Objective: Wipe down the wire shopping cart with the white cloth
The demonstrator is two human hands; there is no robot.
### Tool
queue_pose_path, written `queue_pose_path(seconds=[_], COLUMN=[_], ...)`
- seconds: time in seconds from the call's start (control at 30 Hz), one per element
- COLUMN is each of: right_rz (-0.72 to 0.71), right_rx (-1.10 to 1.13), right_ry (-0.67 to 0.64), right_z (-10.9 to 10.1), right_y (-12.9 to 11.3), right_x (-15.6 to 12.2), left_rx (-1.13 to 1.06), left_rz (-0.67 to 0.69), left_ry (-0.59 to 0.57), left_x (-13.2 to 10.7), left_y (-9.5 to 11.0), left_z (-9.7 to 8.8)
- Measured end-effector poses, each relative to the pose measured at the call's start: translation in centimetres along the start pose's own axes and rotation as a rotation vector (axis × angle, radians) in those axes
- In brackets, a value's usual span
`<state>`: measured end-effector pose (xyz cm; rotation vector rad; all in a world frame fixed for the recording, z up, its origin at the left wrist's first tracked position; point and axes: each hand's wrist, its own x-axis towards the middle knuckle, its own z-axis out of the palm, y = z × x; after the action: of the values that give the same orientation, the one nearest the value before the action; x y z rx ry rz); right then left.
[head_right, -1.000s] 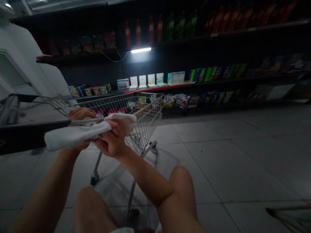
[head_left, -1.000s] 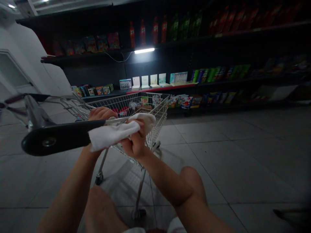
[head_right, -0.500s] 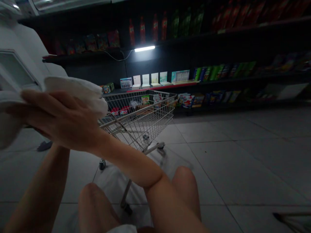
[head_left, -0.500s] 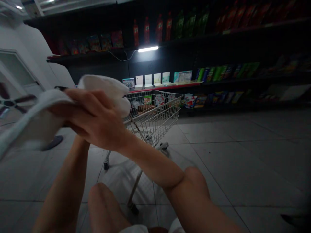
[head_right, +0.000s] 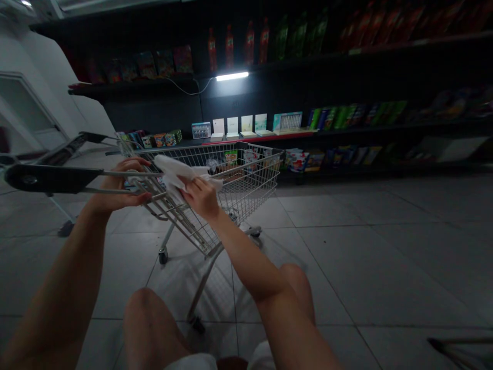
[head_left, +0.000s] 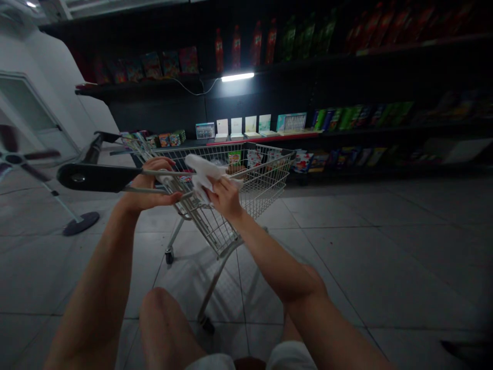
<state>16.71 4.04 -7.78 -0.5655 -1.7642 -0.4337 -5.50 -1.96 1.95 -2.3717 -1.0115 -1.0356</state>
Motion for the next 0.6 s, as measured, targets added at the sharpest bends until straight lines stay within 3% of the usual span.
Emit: queue_pose_path(seconds=[0.1, 0.23, 0.33, 0.43, 0.6], right_rz=[0.138, 0.401, 0.24, 0.123, 0.44], right_rx=[0.071, 0.15, 0.168, 0.168, 0.152], right_ry=[0.111, 0.48, 0.386, 0.288, 0.116], right_z=[-0.6, -1.5, -0.4, 2.0, 6.1], right_y=[1.2, -1.8, -4.7, -5.9, -5.1], right_x=[-2.0, -1.2, -1.3, -4.3, -14.9], left_rx=[-0.062, -0.077, -0.103, -0.109, -0.074], left_rz=[0.044, 0.053, 0.048, 0.047, 0.036], left_ry=[0.055, 0.108, 0.133, 0.132, 0.148], left_x=[0.9, 0.8, 0.7, 0.8, 0.8], left_y=[0.2, 1.0, 1.5, 1.9, 1.9], left_z=[0.4, 1.0, 1.2, 1.2, 1.3])
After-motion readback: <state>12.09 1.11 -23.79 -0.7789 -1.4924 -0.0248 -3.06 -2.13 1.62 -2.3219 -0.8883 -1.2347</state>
